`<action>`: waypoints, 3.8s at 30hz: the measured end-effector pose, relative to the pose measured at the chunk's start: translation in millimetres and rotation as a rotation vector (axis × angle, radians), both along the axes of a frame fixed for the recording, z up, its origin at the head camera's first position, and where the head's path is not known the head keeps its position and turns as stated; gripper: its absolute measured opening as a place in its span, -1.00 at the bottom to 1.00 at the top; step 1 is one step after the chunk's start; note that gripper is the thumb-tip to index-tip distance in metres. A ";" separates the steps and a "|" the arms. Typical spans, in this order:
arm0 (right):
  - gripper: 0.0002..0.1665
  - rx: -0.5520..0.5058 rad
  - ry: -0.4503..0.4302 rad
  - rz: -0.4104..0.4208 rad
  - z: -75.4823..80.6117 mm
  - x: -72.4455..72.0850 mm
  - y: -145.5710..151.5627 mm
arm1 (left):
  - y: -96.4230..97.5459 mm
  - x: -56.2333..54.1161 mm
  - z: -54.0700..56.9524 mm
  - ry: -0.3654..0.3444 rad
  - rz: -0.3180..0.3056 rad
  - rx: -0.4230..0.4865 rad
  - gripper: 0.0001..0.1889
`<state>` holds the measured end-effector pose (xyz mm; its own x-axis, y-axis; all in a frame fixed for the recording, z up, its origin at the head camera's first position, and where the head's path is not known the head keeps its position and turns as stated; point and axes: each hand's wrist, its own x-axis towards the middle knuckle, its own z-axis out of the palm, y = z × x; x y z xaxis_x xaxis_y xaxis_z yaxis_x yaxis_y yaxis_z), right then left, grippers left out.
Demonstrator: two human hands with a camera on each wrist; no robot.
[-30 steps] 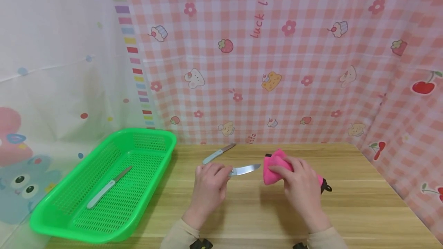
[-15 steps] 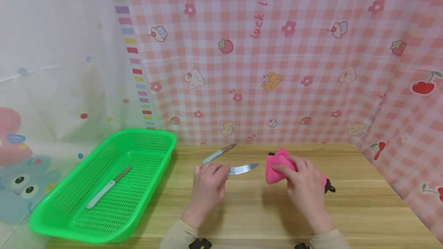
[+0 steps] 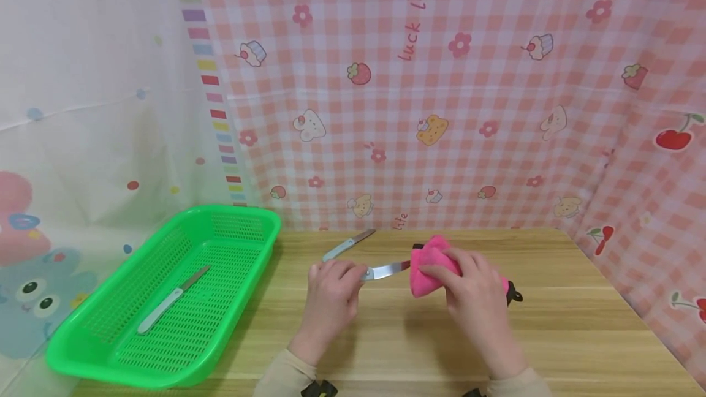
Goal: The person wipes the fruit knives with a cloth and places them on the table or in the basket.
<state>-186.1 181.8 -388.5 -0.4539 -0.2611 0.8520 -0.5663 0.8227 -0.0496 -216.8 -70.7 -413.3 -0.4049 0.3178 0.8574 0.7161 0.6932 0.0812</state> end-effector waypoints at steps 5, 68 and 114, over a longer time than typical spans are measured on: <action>-0.35 0.036 0.002 0.038 1.9 -0.2 -14.7 | 0.8 -0.1 -0.8 -0.001 -0.006 -0.008 -0.71; -0.38 0.018 -0.091 -0.036 -18.1 -11.9 -8.7 | 6.6 2.9 0.4 0.004 -0.012 -0.009 -0.71; -0.48 -0.042 -0.111 -0.130 -16.0 -9.9 23.7 | -47.5 -8.4 59.1 -0.115 0.268 -0.054 -0.73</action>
